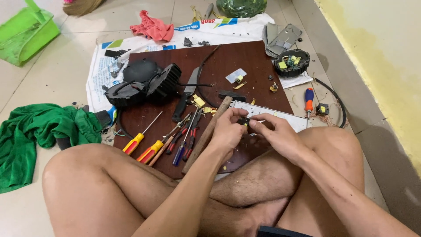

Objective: Disassembling electronic devices to extract components using hand tools like screwdrivers, hammers, and pliers.

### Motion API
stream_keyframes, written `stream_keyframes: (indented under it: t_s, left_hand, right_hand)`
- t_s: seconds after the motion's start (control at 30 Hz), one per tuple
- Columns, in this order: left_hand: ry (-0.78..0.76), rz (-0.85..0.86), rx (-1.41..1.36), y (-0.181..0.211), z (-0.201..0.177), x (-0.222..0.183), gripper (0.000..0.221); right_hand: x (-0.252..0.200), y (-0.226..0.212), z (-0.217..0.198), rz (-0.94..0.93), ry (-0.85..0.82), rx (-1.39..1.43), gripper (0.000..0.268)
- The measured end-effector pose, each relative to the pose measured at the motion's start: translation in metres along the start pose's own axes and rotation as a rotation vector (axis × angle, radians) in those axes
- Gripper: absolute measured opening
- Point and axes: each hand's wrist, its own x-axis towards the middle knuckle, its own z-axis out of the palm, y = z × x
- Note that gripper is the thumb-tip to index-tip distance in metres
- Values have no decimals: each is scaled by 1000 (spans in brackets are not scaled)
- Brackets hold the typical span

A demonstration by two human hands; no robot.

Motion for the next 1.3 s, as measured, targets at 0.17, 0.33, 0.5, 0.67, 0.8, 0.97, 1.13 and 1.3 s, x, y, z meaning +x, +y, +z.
stream_keyframes:
  t_s: [0.17, 0.33, 0.5, 0.67, 0.8, 0.97, 1.13, 1.3]
  left_hand:
    - [-120, 41, 213, -2, 0, 11, 70]
    - [-111, 28, 464, 5, 7, 8, 68]
    - [-156, 8, 455, 0, 4, 14, 63]
    - [-171, 13, 541, -1, 1, 26, 54]
    - [-160, 98, 593, 16, 2, 21, 45]
    - [-93, 152, 697, 5, 3, 46, 40]
    - [-76, 151, 782, -16, 4, 71, 39]
    - [-75, 82, 784, -14, 6, 73, 38]
  right_hand:
    - [13, 22, -8, 4, 41, 245, 49]
    - [31, 39, -17, -84, 95, 165, 51]
    - [34, 42, -17, -171, 142, -34, 39]
    - [49, 52, -20, -129, 121, 96, 43]
    - [59, 42, -26, -87, 99, 75, 62]
    - [102, 68, -34, -142, 64, -595, 43]
    - [127, 76, -45, -182, 48, -805, 34]
    - [127, 71, -51, -98, 103, -697, 43]
